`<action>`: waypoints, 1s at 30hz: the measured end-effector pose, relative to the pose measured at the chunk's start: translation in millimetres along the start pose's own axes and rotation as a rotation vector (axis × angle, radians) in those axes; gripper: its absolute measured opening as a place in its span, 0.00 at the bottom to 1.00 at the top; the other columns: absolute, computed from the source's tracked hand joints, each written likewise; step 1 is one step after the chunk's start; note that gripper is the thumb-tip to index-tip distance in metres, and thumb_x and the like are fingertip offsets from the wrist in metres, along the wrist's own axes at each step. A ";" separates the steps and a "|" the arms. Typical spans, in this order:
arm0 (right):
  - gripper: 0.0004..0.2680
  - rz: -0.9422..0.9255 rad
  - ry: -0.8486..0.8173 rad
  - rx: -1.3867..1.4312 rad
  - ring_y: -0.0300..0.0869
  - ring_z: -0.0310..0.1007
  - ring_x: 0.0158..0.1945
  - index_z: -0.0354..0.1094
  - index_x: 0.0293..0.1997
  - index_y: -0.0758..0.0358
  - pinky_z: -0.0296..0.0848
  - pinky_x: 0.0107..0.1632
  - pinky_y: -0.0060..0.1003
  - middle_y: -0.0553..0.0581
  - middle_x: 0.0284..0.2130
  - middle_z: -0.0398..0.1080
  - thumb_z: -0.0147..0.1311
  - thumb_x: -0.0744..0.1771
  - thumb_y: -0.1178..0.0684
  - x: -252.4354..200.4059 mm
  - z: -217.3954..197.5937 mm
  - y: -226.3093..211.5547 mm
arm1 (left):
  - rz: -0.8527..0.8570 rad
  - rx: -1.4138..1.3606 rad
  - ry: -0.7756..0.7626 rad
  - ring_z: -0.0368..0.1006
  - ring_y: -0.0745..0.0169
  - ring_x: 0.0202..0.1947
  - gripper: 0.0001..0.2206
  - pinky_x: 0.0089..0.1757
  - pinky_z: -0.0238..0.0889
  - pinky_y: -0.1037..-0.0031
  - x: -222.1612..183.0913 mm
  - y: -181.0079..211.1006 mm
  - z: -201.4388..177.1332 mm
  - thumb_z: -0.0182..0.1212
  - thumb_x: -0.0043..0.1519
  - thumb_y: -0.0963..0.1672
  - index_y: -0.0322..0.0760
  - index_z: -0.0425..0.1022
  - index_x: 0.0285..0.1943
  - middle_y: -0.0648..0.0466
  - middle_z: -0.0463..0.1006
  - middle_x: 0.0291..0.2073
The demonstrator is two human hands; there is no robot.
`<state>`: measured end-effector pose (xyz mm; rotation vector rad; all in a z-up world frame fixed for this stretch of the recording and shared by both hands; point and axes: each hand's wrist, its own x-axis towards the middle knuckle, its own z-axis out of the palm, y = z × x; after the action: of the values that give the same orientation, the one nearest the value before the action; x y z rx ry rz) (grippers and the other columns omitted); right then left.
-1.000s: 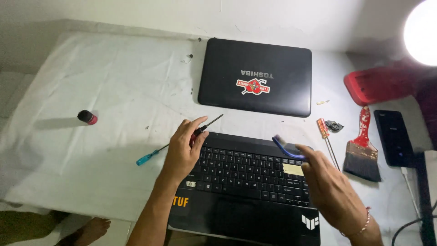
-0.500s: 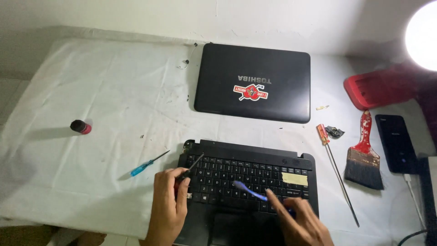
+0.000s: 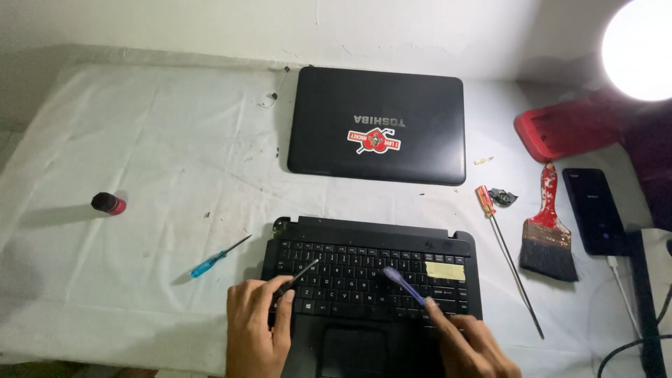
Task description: Disassembling a laptop to clean the keyboard and internal components using brushes and a screwdriver.
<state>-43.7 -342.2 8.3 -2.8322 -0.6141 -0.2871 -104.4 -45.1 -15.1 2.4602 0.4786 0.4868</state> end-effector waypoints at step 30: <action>0.21 0.134 -0.056 0.043 0.36 0.75 0.31 0.62 0.67 0.31 0.83 0.29 0.36 0.45 0.39 0.68 0.52 0.67 0.53 -4.6 1.7 4.2 | 0.077 -0.080 0.007 0.70 0.53 0.56 0.12 0.53 0.68 0.62 1.1 1.7 -4.3 0.60 0.64 0.46 0.41 0.82 0.53 0.55 0.80 0.39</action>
<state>-45.7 -347.2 4.8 -2.8313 -0.4336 -0.1690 -104.9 -44.0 -10.6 2.4077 0.3618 0.5354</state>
